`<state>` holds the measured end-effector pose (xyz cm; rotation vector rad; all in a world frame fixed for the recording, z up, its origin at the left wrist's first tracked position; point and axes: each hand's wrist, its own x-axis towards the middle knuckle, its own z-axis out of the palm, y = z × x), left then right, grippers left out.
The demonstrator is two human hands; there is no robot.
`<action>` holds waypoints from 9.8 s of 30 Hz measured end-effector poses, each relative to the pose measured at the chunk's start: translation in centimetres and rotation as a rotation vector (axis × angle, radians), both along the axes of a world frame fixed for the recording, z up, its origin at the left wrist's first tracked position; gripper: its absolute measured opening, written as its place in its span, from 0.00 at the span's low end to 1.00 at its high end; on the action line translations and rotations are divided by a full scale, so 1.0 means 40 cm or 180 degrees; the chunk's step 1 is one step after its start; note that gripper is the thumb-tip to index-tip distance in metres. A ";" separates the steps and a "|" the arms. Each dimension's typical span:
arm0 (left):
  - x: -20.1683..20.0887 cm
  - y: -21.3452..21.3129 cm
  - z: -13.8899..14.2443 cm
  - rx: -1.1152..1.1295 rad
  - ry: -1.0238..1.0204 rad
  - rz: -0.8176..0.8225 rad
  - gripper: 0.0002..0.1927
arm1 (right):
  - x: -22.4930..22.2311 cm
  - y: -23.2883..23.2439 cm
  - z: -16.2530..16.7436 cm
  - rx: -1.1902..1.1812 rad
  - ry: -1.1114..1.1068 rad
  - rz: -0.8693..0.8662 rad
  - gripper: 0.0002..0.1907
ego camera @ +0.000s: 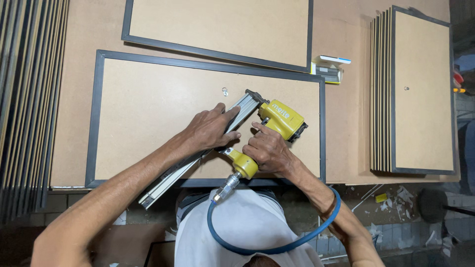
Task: The person uses a pneumatic nail gun to fasten the backing board into picture frames, pressing the board flat with one hand while driving nails along the frame edge. They reposition each finished frame aside and pull the next frame into place on the workbench, repeating the nailing cycle.
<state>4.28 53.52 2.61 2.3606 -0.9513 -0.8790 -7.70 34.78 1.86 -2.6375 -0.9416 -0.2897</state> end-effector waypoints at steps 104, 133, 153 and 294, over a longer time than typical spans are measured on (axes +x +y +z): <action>-0.178 0.680 -0.217 -0.2432 -0.0716 0.3842 0.26 | 0.642 0.363 0.066 0.2477 0.2950 0.0346 0.07; -0.177 0.701 -0.277 -0.3256 -0.0973 0.4055 0.16 | 0.431 0.530 0.116 0.2259 0.3529 0.0852 0.10; -0.201 0.689 -0.342 -0.3177 -0.1384 0.3912 0.13 | 0.382 0.522 0.120 0.2219 0.3410 0.0868 0.08; -0.502 -0.065 -0.293 -0.1324 -0.2315 0.1123 0.34 | 0.150 -0.393 0.175 0.0051 0.4136 0.3250 0.19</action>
